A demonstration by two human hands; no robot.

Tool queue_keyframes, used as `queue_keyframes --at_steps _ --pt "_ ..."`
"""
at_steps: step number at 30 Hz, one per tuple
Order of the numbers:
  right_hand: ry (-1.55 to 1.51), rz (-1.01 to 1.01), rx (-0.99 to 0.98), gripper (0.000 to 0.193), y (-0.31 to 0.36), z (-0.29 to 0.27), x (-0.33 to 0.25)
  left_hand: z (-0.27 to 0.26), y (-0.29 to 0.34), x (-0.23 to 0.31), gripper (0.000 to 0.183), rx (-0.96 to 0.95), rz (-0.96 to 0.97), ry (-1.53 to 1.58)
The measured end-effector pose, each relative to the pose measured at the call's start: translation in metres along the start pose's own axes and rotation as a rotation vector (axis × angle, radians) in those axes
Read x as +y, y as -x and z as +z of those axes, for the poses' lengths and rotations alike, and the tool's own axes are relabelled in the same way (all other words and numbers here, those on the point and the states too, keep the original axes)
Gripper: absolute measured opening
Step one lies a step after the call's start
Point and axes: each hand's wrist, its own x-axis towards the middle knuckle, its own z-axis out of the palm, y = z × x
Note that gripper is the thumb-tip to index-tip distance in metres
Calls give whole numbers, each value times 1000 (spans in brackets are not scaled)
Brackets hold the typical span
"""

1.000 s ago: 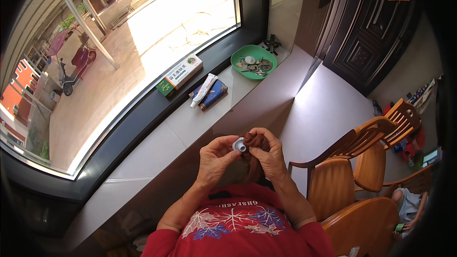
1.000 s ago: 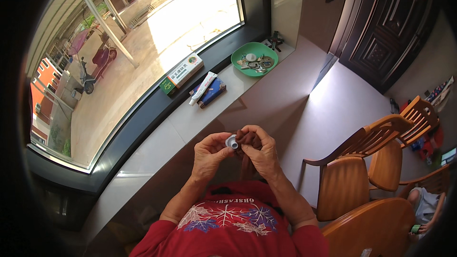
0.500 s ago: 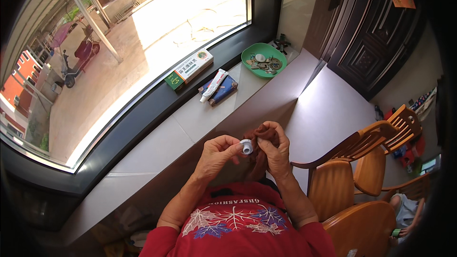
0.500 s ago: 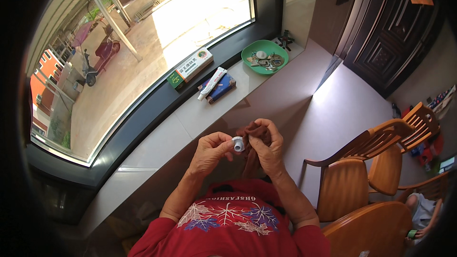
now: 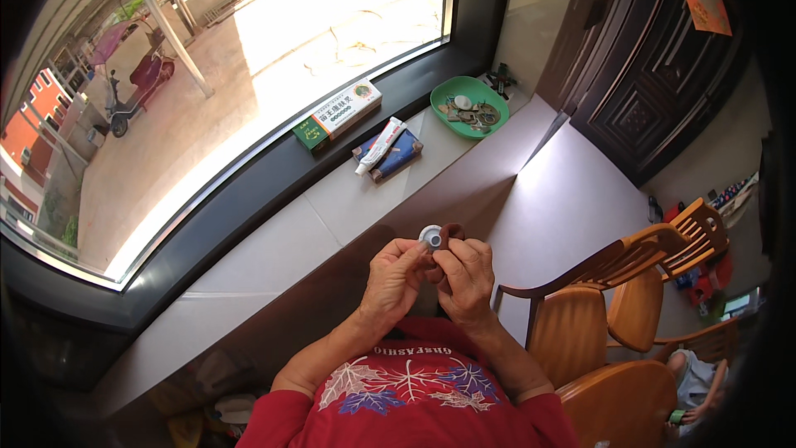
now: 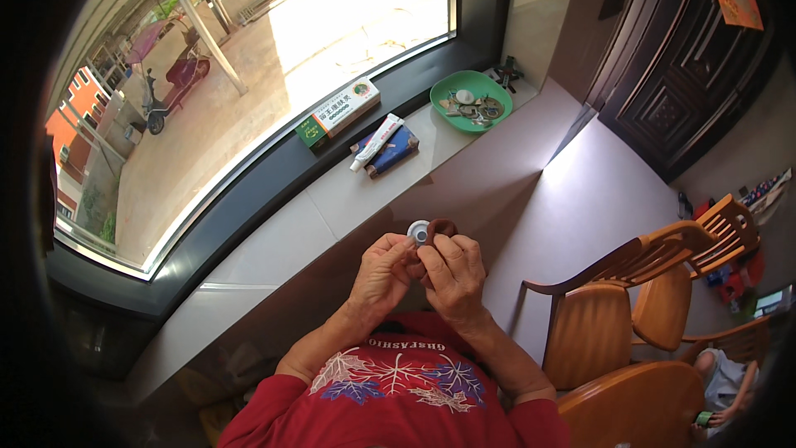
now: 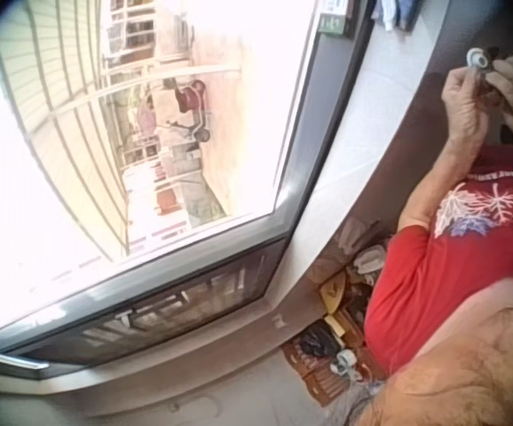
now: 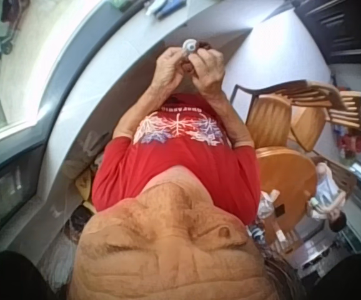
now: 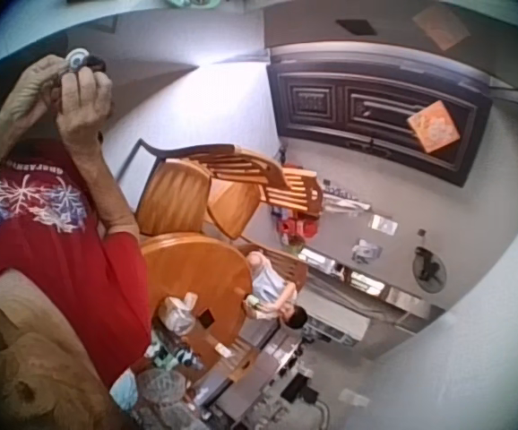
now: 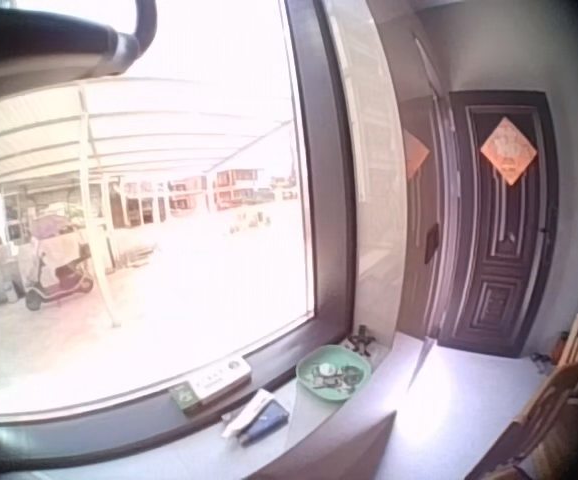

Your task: The person wipes the window sill and glass with a cloth, then picks up and wipes several small items including boxes, a tube, a plastic cap, and a toy. The person continues wiping the window sill and the adjacent wall.

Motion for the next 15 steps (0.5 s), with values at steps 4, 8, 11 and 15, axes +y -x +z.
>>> queue_keyframes --at_steps 4,8,11,15 --pt "-44 -92 -85 41 7 0 -7 18 -1 1 10 112 -40 -72" --pt "-302 79 -66 38 4 -2 -4 25 1 12 11 129 -39 7" --pt "-204 102 -7 39 1 0 -4 9 -1 5 10 63 26 69" --pt "-91 -19 -112 37 4 4 -1 4 -1 8 8 31 -5 46"
